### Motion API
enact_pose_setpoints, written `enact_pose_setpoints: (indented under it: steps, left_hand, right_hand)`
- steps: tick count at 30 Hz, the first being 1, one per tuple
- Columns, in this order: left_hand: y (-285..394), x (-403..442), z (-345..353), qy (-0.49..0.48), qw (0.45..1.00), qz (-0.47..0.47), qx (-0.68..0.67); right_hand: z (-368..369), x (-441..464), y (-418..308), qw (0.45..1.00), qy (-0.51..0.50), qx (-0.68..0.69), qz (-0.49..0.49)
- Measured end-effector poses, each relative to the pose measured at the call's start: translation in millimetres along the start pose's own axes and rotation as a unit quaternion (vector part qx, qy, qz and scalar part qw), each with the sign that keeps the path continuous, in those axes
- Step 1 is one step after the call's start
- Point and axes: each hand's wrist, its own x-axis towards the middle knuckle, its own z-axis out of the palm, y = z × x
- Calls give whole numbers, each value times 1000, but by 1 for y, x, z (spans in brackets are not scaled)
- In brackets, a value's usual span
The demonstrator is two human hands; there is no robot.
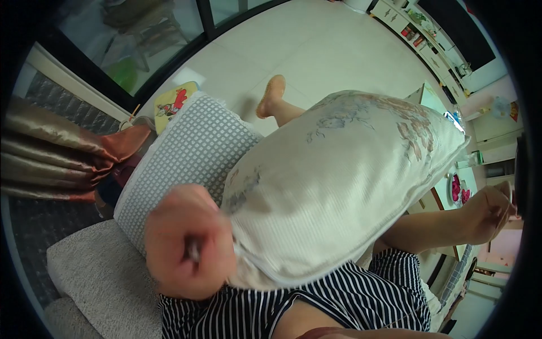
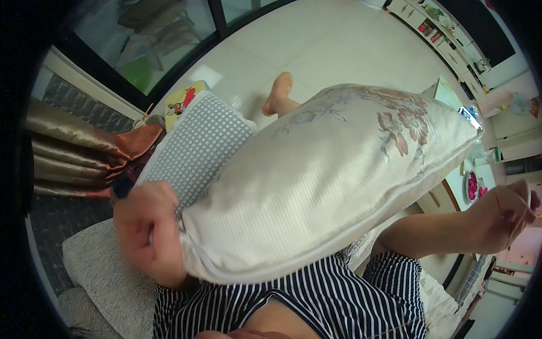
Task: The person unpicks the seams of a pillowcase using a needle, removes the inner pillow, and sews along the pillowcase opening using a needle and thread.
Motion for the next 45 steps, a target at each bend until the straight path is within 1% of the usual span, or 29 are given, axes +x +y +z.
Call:
enact_pose_setpoints:
  steps: [1, 2, 3, 4, 5, 6, 7, 8, 10, 11, 13, 15, 16, 17, 18, 19, 20, 21, 23, 25, 26, 28, 30, 32, 36, 38, 40, 43, 45]
  left_hand:
    - [2, 2, -2, 25, 980, 44, 193]
    - [4, 4, -6, 49, 920, 88, 378]
    - [13, 7, -8, 50, 918, 89, 384]
    - [28, 12, -10, -83, 896, 137, 414]
    - [34, 14, -9, -166, 873, 152, 433]
    - [41, 17, -7, -248, 845, 167, 442]
    - [41, 22, 4, -281, 834, 150, 450]
    - [40, 20, 9, -292, 845, 109, 435]
    - [28, 10, 17, -290, 824, 103, 475]
    - [19, 7, 23, -227, 839, 178, 461]
    - [27, 0, 26, -162, 836, 250, 461]
    - [48, -1, 28, -195, 875, 251, 365]
    - [56, 0, 27, -205, 885, 253, 333]
    - [61, 2, 27, -259, 875, 188, 362]
    - [65, 3, 27, -311, 860, 122, 386]
    - [58, 4, 30, -309, 827, 116, 455]
    - [43, 9, 34, -295, 764, 136, 557]
    - [29, 14, 32, -261, 782, 147, 546]
    - [11, 23, 30, -230, 798, 163, 532]
    - [-1, 33, 33, -236, 806, 28, 542]
    - [-12, 37, 34, -243, 807, 32, 537]
    - [-33, 45, 28, -254, 821, -73, 507]
    - [-38, 54, 5, -193, 868, -178, 422]
    - [-20, 63, -19, -136, 883, -227, 389]
    - [44, 60, -67, -2, 852, -277, 445]
    - [77, 45, -93, 96, 850, -316, 410]
    - [108, 24, -115, 190, 824, -352, 401]
    - [135, -11, -153, 245, 780, -371, 440]
    - [141, -39, -182, 338, 667, -401, 529]
  right_hand:
    - [-7, 0, 0, 999, -13, 18, 32]
    - [-14, -3, 3, 999, -8, 23, 33]
    - [-21, -6, 10, 996, -10, -9, 90]
    - [-27, -10, 18, 988, -12, -39, 148]
    - [-34, -16, 27, 988, -13, -93, 125]
    - [-34, -25, 40, 980, 0, -48, 195]
    - [-33, -33, 53, 973, 0, -90, 212]
    - [-32, -41, 64, 965, -3, -127, 231]
    - [-55, -26, 57, 949, -20, -65, 306]
    - [-67, -18, 56, 938, -35, -26, 345]
    - [-67, -24, 73, 947, -50, -2, 317]
    - [-48, -36, 92, 950, -50, 21, 308]
    - [-36, -47, 104, 962, -4, -93, 258]
    - [-26, -54, 114, 956, 42, -206, 203]
    - [-13, -62, 121, 957, 42, -201, 205]
    - [-4, -71, 125, 955, -39, -140, 257]
    - [4, -76, 129, 942, -120, -79, 304]
    - [5, -79, 134, 922, -151, 45, 353]
    - [16, -87, 135, 927, -141, 69, 341]
    - [27, -88, 129, 929, -130, 77, 339]
    - [30, -88, 125, 932, -128, 70, 333]
    - [32, -91, 117, 927, -147, 70, 338]
    - [24, -90, 106, 937, -130, 47, 322]
    - [23, -88, 99, 925, -166, 54, 337]
    - [3, -88, 87, 935, -150, 47, 318]
    - [-5, -93, 92, 931, -144, 59, 331]
    - [-9, -94, 98, 916, -159, 75, 360]
    - [-23, -95, 108, 897, -166, 103, 396]
    - [-33, -96, 111, 893, -179, 85, 404]
